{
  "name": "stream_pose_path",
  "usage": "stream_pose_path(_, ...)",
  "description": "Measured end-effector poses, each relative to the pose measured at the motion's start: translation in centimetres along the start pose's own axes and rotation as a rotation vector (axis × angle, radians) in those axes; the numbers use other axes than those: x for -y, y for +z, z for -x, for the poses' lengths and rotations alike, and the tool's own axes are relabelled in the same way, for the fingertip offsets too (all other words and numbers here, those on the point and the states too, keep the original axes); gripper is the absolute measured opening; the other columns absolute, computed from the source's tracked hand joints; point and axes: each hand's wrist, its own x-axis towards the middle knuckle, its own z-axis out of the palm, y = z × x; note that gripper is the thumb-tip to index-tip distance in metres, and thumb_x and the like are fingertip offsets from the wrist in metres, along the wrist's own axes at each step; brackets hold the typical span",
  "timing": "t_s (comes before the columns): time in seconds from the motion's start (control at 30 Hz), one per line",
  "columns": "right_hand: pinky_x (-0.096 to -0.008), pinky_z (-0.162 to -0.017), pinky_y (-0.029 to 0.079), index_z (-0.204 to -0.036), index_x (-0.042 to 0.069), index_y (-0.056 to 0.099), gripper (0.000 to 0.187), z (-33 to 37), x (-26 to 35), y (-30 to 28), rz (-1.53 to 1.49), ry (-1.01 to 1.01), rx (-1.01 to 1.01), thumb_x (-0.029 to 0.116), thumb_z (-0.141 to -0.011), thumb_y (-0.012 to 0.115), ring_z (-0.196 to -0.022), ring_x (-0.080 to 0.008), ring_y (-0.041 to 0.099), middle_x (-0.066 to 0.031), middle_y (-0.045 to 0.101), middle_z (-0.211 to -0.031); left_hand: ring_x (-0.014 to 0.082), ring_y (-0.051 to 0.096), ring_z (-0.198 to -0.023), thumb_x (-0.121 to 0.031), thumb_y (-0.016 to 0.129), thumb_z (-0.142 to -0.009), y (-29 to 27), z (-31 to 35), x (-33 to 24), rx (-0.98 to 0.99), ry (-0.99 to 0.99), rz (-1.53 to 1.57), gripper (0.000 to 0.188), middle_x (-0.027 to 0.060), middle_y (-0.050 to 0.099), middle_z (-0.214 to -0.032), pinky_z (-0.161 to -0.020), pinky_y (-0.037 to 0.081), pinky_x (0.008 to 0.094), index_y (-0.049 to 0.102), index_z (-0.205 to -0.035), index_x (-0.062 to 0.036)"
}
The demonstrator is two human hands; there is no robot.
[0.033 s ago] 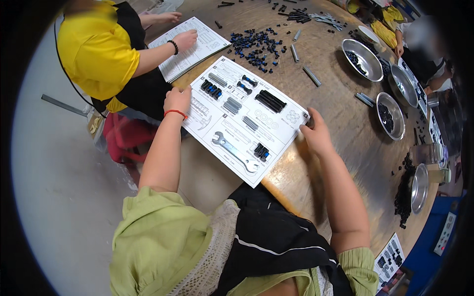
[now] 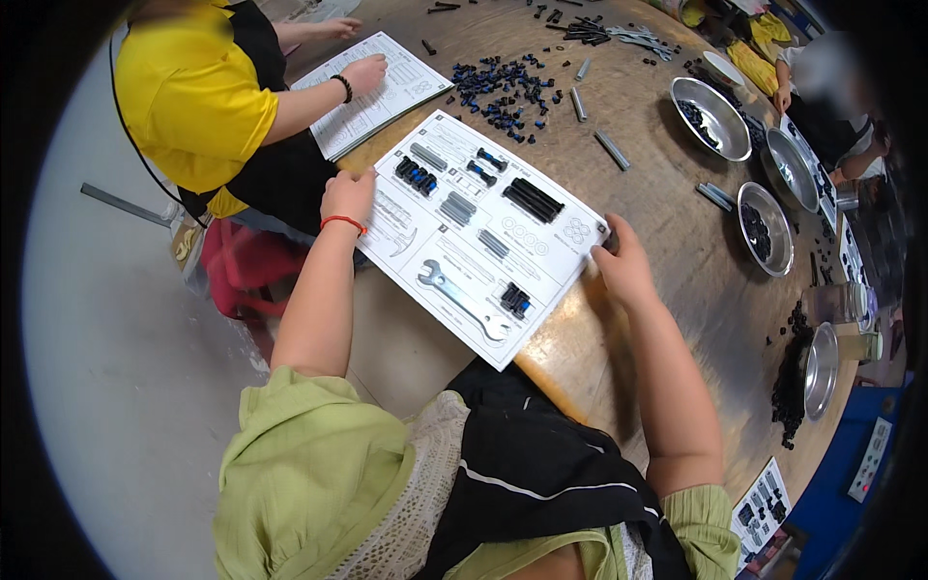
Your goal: The person assembles small mechanical parts, including bolts, nuts, and washers, by hand at a workbench. They place the components onto a printed layout sheet, following a visual guide, while other workers perform similar tasks nearby.
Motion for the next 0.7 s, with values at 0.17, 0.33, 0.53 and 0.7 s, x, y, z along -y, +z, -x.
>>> stream_pose_path(0.17,-0.0385,-0.086,0.050,-0.127,-0.001,0.056,0.048,2.4,0.9,-2.5,0.092,0.037,-0.111,0.011,-0.081,0.063,-0.098,-0.0337,0.061,-0.0210,0.059,-0.120,0.0368,0.068,-0.089,-0.049,0.060,-0.085,-3.4,2.8,-1.4,0.067,0.144,-0.045,0.053,0.0244,0.069,-0.092,-0.081,0.052,0.0432,0.072,-0.093,0.0017)
stream_pose_path(0.33,-0.0411,-0.091,0.048,-0.120,-0.001,0.060,0.041,2.8,0.3,-2.3,0.277,0.058,-0.317,0.015,-0.083,0.062,-0.104,-0.0357,0.059,-0.0200,0.062,-0.117,0.0358,0.068,-0.086,-0.048,0.062,-0.083,-3.7,2.0,-2.1,0.376,0.243,-0.018,0.051,0.0226,0.070,-0.087,-0.078,0.052,0.0422,0.072,-0.092,0.0009)
stream_pose_path(0.53,-0.0421,-0.094,0.046,-0.118,0.000,0.061,0.036,8.0,-12.8,-13.6,0.298,0.157,-0.471,0.015,-0.085,0.060,-0.108,-0.0367,0.058,-0.0202,0.063,-0.117,0.0361,0.067,-0.080,-0.048,0.064,-0.083,1.8,15.1,-11.1,0.657,0.458,-0.087,0.049,0.0213,0.069,-0.082,-0.073,0.052,0.0433,0.072,-0.084,-0.0005)
stream_pose_path(0.7,-0.0352,-0.088,0.049,-0.117,-0.002,0.061,0.031,11.2,-15.1,-16.4,0.378,0.245,-0.612,0.013,-0.089,0.060,-0.097,-0.0281,0.064,-0.0173,0.067,-0.108,0.0356,0.066,-0.076,-0.049,0.063,-0.083,2.3,16.8,-14.4,0.770,0.722,-0.084,0.048,0.0198,0.067,-0.078,-0.070,0.052,0.0438,0.068,-0.080,-0.0011)
